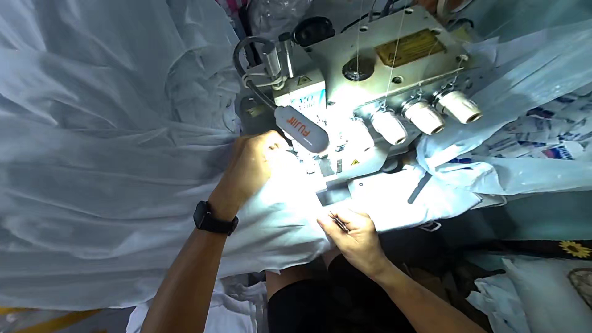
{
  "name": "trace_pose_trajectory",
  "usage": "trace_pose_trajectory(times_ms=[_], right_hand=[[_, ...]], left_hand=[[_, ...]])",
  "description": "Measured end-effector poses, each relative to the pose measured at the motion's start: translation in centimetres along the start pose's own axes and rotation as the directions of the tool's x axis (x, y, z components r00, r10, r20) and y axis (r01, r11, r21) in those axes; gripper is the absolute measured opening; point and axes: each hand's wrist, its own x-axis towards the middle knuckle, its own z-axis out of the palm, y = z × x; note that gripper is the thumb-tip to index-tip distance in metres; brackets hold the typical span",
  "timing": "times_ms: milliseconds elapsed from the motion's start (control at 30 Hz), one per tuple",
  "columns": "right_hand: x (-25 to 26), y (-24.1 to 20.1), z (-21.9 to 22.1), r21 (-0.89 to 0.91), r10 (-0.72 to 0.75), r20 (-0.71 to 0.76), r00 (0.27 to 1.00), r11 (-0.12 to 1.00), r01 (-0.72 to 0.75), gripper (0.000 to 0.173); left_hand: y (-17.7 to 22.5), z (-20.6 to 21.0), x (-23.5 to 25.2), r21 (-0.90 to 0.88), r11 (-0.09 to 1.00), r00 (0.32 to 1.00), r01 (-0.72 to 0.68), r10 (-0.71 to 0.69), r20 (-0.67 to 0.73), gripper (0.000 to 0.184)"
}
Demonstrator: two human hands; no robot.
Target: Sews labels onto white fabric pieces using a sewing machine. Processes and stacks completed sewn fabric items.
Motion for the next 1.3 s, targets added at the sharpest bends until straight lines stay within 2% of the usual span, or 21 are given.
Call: trace_pose_trajectory(times_ms=[67, 167, 300, 367, 500, 567, 667, 833, 967, 1100, 1300], right_hand=[[0.1, 0.1, 0.0, -0.004, -0.008, 0.003, 1.000, 1.000, 0.008, 0.013], [0.2, 0.3, -0.1, -0.008, -0.050, 0.004, 0.999, 0.999, 0.050, 0.014], [0.1, 0.5, -0.3, -0.026, -0.038, -0.003, 0.999, 0.999, 0.037, 0.015], [-0.1, 0.5, -0.4, -0.032, -0.026, -0.002, 1.000, 0.999, 0.026, 0.016], [-0.4, 0.3, -0.8, -0.026, -0.098, 0.014, 0.995, 0.995, 0.099, 0.016], [-0.3, 0.1, -0.9, -0.032, -0.112, -0.010, 0.994, 0.993, 0.112, 0.017], [0.8, -0.1, -0.4, -0.011, -0.066, -0.074, 0.995, 0.998, 0.065, 0.015], [1.7, -0.3, 0.2, 0.043, -0.039, -0.073, 0.997, 0.998, 0.042, 0.015], [1.4, -0.4, 0.0, 0.038, -0.040, -0.090, 0.995, 0.998, 0.043, 0.015], [1.4, -0.5, 0.0, 0.037, -0.042, -0.066, 0.997, 0.998, 0.045, 0.016], [1.4, -0.5, 0.1, 0.029, -0.018, -0.065, 0.998, 0.999, 0.020, 0.016]], left_hand=[[0.4, 0.3, -0.2, 0.041, 0.999, 0.999, 0.031, -0.030, -0.033, 0.022], [1.2, 1.5, -0.3, 0.151, 0.989, 0.994, 0.001, 0.015, -0.104, 0.002], [1.6, 2.4, -1.8, 0.204, 0.979, 0.999, 0.014, -0.007, -0.038, 0.019], [1.7, 2.8, -2.6, 0.215, 0.976, 0.998, 0.037, -0.026, -0.053, 0.026], [2.0, 4.1, -3.7, 0.177, 0.981, 0.987, 0.076, -0.049, -0.153, 0.037], [2.1, 4.4, -3.4, 0.121, 0.987, 0.985, 0.106, -0.088, -0.146, 0.042], [1.2, 4.4, -1.9, 0.040, 0.993, 0.989, 0.113, -0.109, -0.099, 0.035], [0.4, 4.5, -0.7, 0.042, 0.991, 0.983, 0.127, -0.120, -0.138, 0.041], [0.9, 5.1, -0.5, 0.048, 0.991, 0.976, 0.126, -0.115, -0.186, 0.025], [0.7, 5.1, -0.7, 0.001, 0.990, 0.974, 0.144, -0.142, -0.178, 0.036], [0.4, 5.2, -0.5, 0.004, 0.991, 0.971, 0.137, -0.134, -0.196, 0.036]])
